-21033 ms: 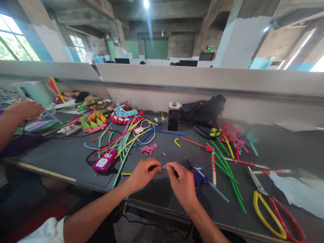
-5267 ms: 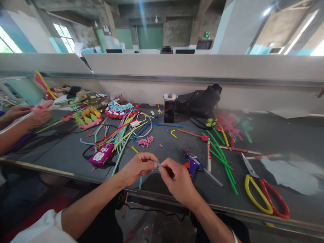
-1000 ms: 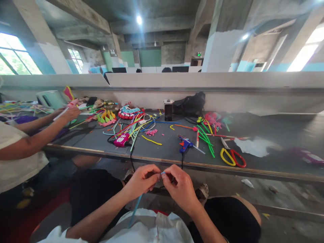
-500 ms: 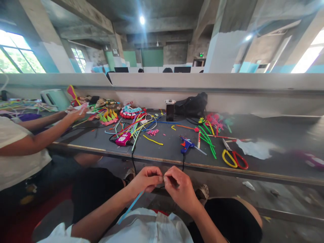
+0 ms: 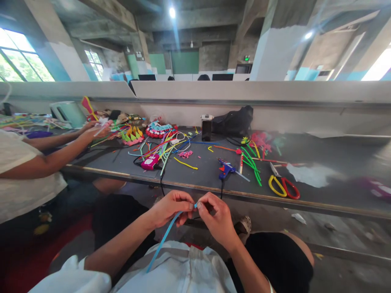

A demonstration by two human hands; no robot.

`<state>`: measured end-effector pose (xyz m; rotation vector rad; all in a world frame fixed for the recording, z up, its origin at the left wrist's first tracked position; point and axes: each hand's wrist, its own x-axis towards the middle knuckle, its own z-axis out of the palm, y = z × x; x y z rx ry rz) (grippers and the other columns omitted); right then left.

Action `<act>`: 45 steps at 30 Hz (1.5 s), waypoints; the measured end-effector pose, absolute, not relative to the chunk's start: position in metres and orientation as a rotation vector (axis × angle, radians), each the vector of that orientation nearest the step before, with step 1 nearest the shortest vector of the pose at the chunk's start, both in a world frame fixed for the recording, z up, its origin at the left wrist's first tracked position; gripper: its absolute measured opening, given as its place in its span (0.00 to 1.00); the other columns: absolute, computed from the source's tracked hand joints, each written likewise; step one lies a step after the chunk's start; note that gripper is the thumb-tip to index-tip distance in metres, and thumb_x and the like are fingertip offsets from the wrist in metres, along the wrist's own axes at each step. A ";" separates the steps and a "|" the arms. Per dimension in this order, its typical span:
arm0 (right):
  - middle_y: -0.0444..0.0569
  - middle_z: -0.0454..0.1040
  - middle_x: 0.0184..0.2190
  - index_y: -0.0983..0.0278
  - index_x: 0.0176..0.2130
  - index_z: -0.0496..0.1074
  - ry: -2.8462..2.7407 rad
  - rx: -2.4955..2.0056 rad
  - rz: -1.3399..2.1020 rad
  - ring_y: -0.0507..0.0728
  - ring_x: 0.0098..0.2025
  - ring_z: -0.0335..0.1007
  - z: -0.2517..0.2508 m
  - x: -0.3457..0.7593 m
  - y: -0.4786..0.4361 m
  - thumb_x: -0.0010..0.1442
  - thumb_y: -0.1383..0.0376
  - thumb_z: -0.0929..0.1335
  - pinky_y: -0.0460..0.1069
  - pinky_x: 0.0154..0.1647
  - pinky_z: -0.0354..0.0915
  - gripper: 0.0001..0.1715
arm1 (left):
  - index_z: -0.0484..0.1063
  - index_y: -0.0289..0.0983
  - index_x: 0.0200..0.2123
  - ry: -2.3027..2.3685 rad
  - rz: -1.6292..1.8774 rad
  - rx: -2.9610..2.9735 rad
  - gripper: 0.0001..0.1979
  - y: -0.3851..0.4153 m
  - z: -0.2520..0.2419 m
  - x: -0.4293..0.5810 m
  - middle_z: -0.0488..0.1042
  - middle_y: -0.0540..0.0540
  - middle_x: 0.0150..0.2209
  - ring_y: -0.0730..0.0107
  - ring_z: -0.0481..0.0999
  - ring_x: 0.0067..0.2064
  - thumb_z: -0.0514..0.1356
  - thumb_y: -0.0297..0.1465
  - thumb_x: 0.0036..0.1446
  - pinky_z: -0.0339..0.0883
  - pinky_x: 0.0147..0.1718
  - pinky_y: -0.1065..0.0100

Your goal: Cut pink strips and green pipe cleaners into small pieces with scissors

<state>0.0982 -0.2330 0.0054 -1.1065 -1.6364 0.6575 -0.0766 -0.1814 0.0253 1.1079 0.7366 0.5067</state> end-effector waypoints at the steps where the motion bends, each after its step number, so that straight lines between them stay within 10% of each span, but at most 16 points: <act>1: 0.44 0.70 0.27 0.62 0.29 0.69 -1.656 -1.092 0.670 0.52 0.30 0.66 0.006 0.100 -0.233 0.62 0.67 0.64 0.46 0.33 0.61 0.10 | 0.73 0.31 0.29 0.735 0.479 1.109 0.09 -0.180 0.025 -0.077 0.75 0.47 0.22 0.77 0.69 0.16 0.65 0.32 0.47 0.62 0.12 0.77; 26: 0.42 0.69 0.25 0.63 0.27 0.67 -1.804 -1.015 0.701 0.50 0.27 0.62 0.026 0.118 -0.211 0.58 0.71 0.63 0.45 0.30 0.58 0.09 | 0.75 0.29 0.26 0.588 0.347 1.056 0.07 -0.155 0.032 -0.063 0.76 0.44 0.22 0.75 0.70 0.16 0.60 0.28 0.46 0.62 0.14 0.76; 45: 0.42 0.63 0.25 0.62 0.27 0.63 -1.791 -0.844 0.794 0.51 0.28 0.57 0.022 0.121 -0.192 0.62 0.62 0.62 0.46 0.30 0.56 0.12 | 0.71 0.32 0.24 0.603 0.399 1.052 0.07 -0.157 0.038 -0.057 0.66 0.52 0.15 0.83 0.53 0.11 0.58 0.31 0.46 0.40 0.09 0.77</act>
